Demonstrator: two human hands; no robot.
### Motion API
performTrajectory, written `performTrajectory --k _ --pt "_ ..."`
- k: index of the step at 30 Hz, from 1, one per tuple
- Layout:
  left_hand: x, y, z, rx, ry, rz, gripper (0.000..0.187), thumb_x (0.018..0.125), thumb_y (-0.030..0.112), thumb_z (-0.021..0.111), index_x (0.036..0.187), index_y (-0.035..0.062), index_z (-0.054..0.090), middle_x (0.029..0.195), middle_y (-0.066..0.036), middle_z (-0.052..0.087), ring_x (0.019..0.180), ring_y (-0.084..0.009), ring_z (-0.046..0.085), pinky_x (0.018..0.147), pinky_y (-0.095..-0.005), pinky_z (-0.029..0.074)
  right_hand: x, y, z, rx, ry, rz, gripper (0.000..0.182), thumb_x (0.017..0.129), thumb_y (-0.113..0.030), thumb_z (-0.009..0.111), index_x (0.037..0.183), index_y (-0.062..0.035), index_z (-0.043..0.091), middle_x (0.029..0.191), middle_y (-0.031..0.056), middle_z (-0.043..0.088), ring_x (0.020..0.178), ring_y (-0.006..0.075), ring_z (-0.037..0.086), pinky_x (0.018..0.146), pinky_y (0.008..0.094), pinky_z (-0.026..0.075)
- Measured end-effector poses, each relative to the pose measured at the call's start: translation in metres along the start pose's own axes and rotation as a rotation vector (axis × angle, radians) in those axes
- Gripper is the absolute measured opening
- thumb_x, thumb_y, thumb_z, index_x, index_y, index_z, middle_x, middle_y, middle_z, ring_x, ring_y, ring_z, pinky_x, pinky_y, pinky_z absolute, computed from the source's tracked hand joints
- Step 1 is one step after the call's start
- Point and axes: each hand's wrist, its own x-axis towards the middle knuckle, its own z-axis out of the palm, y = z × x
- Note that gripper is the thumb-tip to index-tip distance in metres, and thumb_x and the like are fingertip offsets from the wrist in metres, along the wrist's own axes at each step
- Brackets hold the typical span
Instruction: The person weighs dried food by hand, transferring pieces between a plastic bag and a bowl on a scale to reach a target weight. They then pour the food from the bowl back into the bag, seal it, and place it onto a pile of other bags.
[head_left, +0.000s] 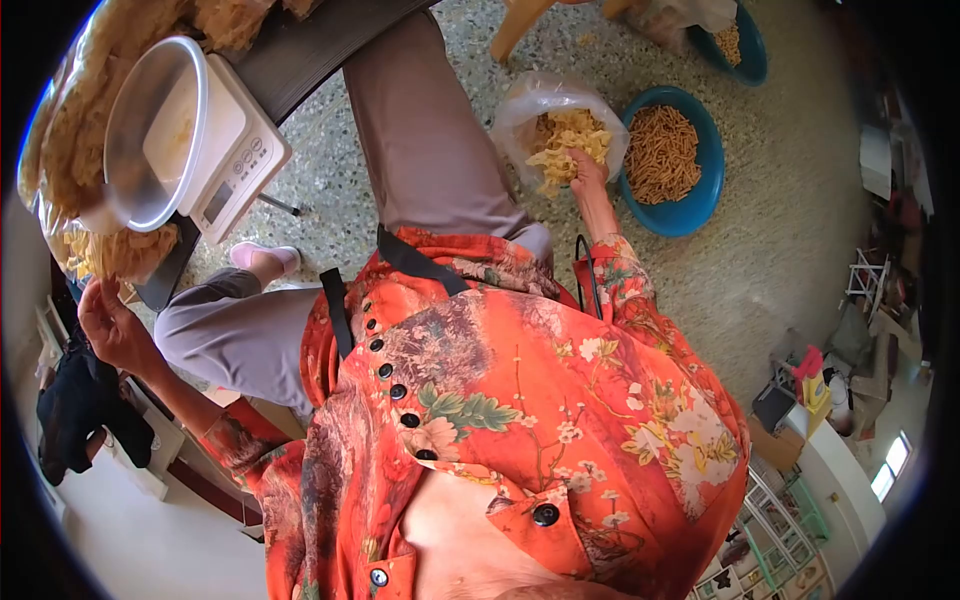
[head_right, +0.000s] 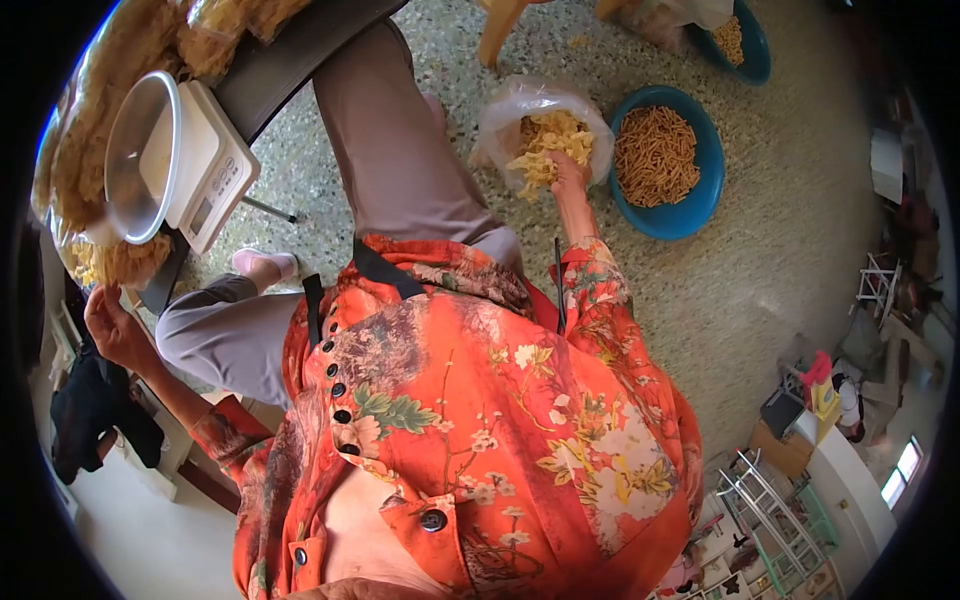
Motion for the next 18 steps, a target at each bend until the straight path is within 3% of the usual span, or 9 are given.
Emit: performTrajectory --k 6,8,11,15,18 --pt "0.000 -0.004 0.008 -0.014 0.028 0.011 0.013 0.103 0.005 0.064 0.114 -0.0016 0.067 0.110 -0.011 0.073 0.100 -0.0175 0.072 0.092 -0.0297 0.057 0.015 0.004 -0.011 0.108 -0.057 0.008 0.053 0.075 0.011 0.080 0.125 0.0057 0.062 0.119 0.0172 0.070 0.098 0.0327 0.073 0.078 0.0470 0.066" --pt "0.000 -0.009 0.013 -0.043 0.035 0.019 0.012 0.100 0.004 0.068 0.111 -0.0015 0.068 0.110 -0.010 0.072 0.097 -0.0137 0.069 0.089 -0.0290 0.059 0.022 0.002 -0.019 0.187 -0.103 0.053 0.057 0.074 0.012 0.081 0.126 0.0058 0.060 0.118 0.0173 0.070 0.098 0.0333 0.073 0.078 0.0486 0.066" --pt "0.001 -0.005 0.016 -0.062 0.026 0.028 0.013 0.100 0.005 0.068 0.111 -0.0013 0.068 0.111 -0.010 0.072 0.097 -0.0142 0.069 0.088 -0.0295 0.060 0.017 -0.007 -0.020 0.112 -0.066 0.038 0.060 0.073 0.013 0.081 0.129 0.0054 0.059 0.118 0.0165 0.070 0.099 0.0344 0.073 0.079 0.0507 0.066" --pt "0.000 -0.002 0.018 -0.106 0.059 0.022 0.014 0.101 0.005 0.067 0.113 -0.0016 0.068 0.107 -0.010 0.073 0.098 -0.0159 0.071 0.089 -0.0289 0.058 0.014 -0.002 -0.009 0.080 -0.095 -0.013 0.059 0.074 0.011 0.081 0.128 0.0045 0.060 0.118 0.0156 0.071 0.099 0.0329 0.074 0.080 0.0485 0.066" --pt "0.001 -0.005 0.018 -0.096 0.054 0.014 0.014 0.100 0.005 0.068 0.113 -0.0014 0.069 0.106 -0.010 0.073 0.097 -0.0152 0.071 0.089 -0.0288 0.058 -0.003 -0.020 -0.006 0.079 -0.179 0.063 0.057 0.075 0.008 0.081 0.128 0.0033 0.061 0.119 0.0152 0.071 0.100 0.0305 0.074 0.080 0.0455 0.066"
